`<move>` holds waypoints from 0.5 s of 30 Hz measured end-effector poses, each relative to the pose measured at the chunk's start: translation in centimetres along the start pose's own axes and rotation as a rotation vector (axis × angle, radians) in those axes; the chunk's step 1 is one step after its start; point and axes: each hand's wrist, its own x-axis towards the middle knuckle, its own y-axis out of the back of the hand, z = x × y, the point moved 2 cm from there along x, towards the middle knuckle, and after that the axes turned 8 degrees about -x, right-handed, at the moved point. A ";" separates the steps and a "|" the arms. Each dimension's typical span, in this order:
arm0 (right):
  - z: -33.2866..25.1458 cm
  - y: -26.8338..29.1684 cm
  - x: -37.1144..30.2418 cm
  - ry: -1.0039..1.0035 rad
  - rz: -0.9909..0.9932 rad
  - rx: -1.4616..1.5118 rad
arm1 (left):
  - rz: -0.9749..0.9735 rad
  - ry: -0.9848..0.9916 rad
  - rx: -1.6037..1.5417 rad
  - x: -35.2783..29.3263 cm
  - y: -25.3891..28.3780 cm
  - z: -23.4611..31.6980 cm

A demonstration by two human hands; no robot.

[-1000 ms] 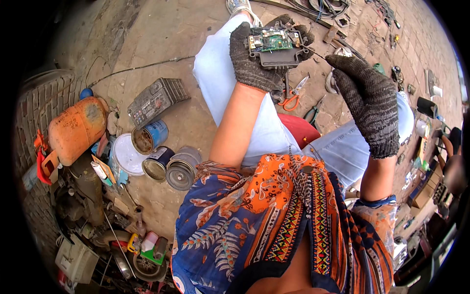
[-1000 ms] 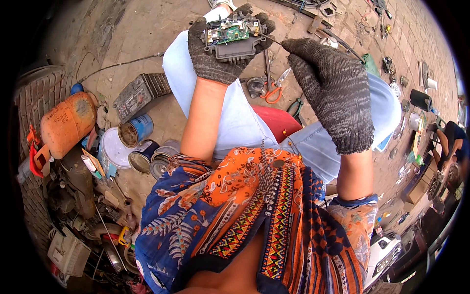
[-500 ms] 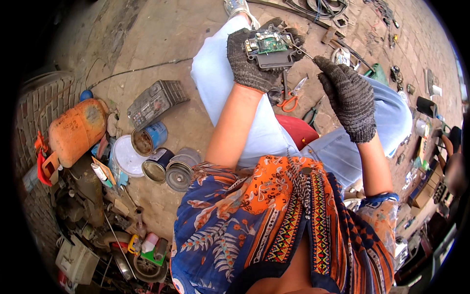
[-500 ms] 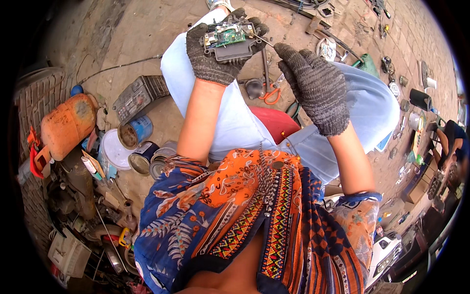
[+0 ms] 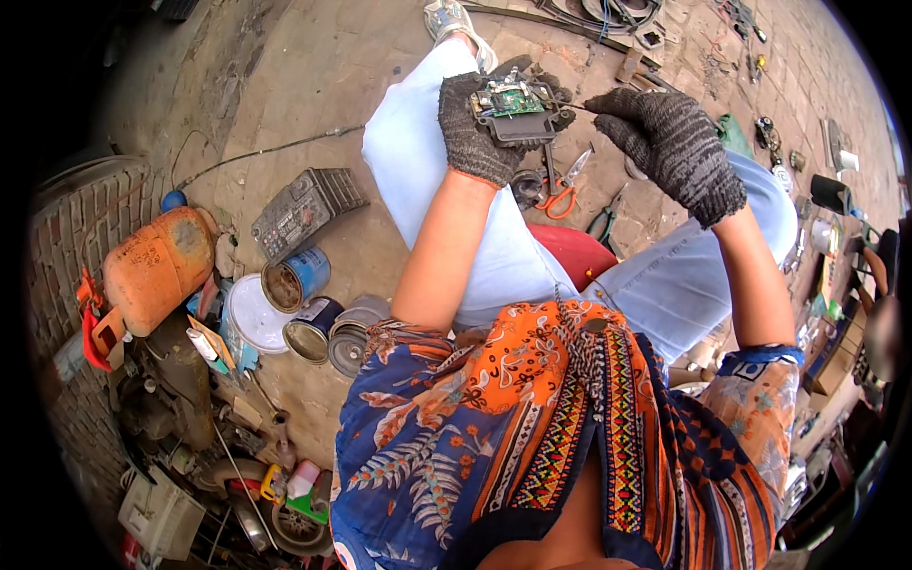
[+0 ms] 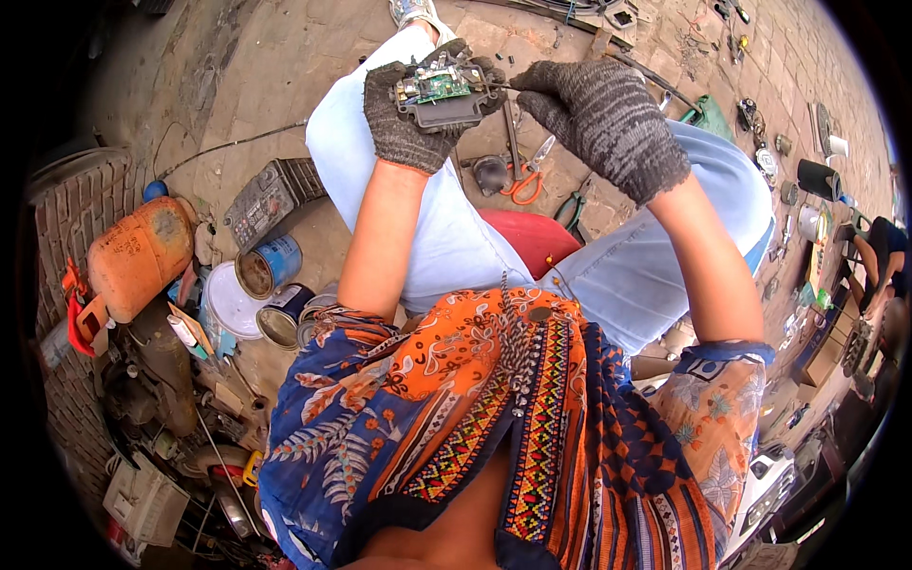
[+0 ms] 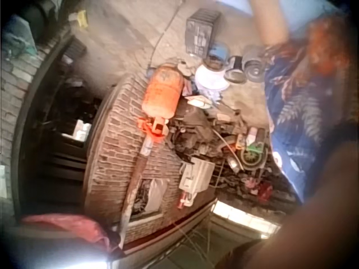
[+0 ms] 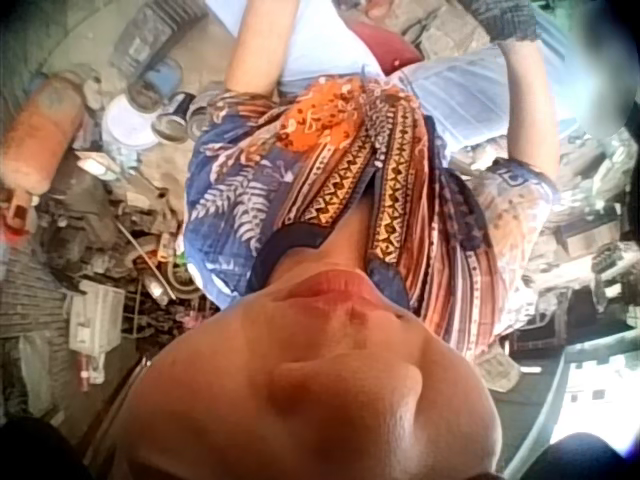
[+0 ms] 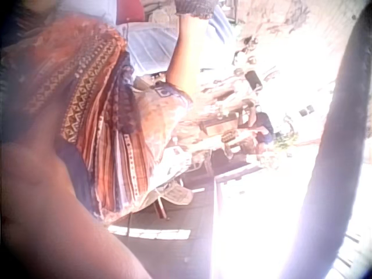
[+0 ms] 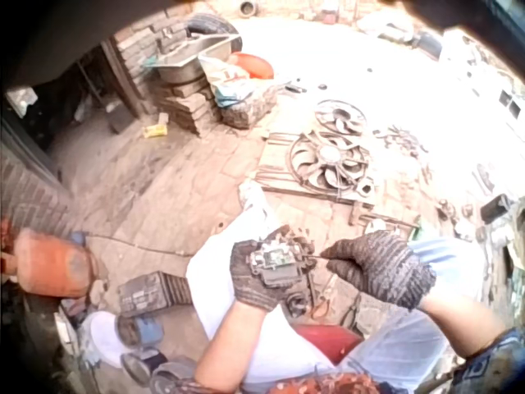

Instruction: The person sits on the floor in a workshop and repairs a small electronic circuit board. They use a screwdriver to manipulate components on the board and handle a small copper coil, occasionally picking up tools from the surrounding floor.

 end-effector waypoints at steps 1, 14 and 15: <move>0.0 0.5 0.4 -0.064 -0.109 0.009 | 0.026 0.004 0.022 0.1 0.3 0.0; 0.8 1.0 1.6 -0.109 -0.030 0.243 | -0.086 0.011 -0.127 0.3 -0.6 0.2; 0.3 0.5 0.8 -0.061 0.057 0.167 | -0.077 -0.006 -0.131 0.4 -0.7 0.2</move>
